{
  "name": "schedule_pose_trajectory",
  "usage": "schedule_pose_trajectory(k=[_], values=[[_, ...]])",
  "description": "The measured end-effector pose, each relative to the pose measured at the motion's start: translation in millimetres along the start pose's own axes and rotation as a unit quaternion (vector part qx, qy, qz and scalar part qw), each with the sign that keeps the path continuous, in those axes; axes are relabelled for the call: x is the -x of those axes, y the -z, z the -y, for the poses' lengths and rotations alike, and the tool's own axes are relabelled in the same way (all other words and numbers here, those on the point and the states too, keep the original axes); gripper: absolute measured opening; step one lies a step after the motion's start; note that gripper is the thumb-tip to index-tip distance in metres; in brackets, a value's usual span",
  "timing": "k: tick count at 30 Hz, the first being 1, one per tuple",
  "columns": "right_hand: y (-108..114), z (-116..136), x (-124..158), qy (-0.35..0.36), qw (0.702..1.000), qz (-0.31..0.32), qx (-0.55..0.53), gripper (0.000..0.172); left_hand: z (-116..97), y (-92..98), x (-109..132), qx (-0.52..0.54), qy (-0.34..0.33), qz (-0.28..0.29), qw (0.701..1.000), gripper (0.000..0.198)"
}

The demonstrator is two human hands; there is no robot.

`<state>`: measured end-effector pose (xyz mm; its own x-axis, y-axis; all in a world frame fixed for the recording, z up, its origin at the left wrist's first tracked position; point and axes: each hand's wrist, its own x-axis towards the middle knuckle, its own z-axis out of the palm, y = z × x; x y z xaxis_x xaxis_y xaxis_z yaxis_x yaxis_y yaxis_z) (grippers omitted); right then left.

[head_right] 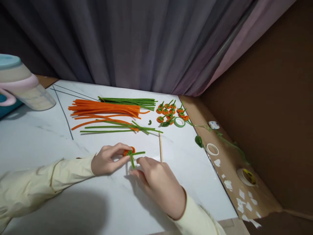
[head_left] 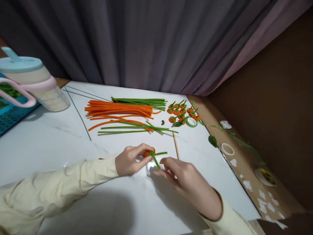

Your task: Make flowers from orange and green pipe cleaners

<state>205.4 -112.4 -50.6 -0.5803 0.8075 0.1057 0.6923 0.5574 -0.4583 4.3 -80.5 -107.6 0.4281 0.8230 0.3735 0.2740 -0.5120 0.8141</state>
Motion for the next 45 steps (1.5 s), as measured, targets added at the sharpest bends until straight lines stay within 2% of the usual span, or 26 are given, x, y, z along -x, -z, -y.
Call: schedule_pose_trajectory(k=[3, 11, 15, 18, 20, 22, 24, 26, 30, 33, 36, 37, 40, 42, 45], values=[[-12, 4, -7, 0.025, 1.000, 0.007, 0.017, 0.015, 1, 1.8, 2, -0.011, -0.029, 0.022, 0.999, 0.020], [-11, 2, -14, 0.070, 0.984, 0.014, 0.162, 0.015, 4, 0.8, 2, 0.012, -0.003, 0.013, 1.000, 0.019], [-10, -1, -11, -0.009, 0.998, 0.004, 0.066, 0.011, 1, 1.2, 1, 0.060, 0.030, 0.010, 0.998, 0.017], [-3, -14, -14, -0.056, 0.996, 0.069, 0.002, 0.014, -1, 1.9, 0, 0.115, 0.050, 0.007, 0.992, 0.017], [3, -26, -20, -0.098, 0.989, 0.101, 0.053, 0.017, -1, 1.6, 0, 0.140, 0.059, 0.002, 0.988, 0.016], [6, -38, -29, -0.179, 0.968, 0.070, 0.160, 0.018, -1, 1.0, 1, 0.145, 0.061, 0.000, 0.987, 0.017], [5, -47, -38, -0.236, 0.941, 0.047, 0.236, 0.012, 0, 1.0, 1, 0.128, 0.051, 0.000, 0.991, 0.016], [1, -55, -45, -0.247, 0.936, 0.064, 0.244, 0.011, -1, 3.1, -2, 0.101, 0.031, -0.006, 0.994, 0.015], [4, -65, -45, -0.228, 0.945, 0.102, 0.213, 0.027, -9, 16.6, -15, 0.120, 0.023, -0.030, 0.992, 0.015], [27, -60, -39, -0.167, 0.967, 0.143, 0.128, 0.038, -17, 32.3, -29, 0.208, 0.060, -0.039, 0.975, 0.021], [62, -40, -39, -0.033, 0.991, 0.124, -0.038, 0.044, -22, 46.7, -42, 0.275, 0.084, -0.068, 0.955, 0.026], [71, -31, -41, 0.011, 0.992, 0.101, -0.080, 0.043, -22, 50.5, -45, 0.282, 0.084, -0.083, 0.952, 0.028], [85, -5, -54, 0.068, 0.975, 0.072, -0.198, 0.044, -17, 59.0, -53, 0.267, 0.068, -0.122, 0.954, 0.028], [80, 4, -65, 0.062, 0.956, 0.070, -0.277, 0.047, -12, 62.8, -55, 0.234, 0.037, -0.135, 0.962, 0.025], [62, 9, -80, -0.015, 0.910, 0.080, -0.407, 0.044, -6, 65.6, -55, 0.147, -0.045, -0.152, 0.976, 0.019]])
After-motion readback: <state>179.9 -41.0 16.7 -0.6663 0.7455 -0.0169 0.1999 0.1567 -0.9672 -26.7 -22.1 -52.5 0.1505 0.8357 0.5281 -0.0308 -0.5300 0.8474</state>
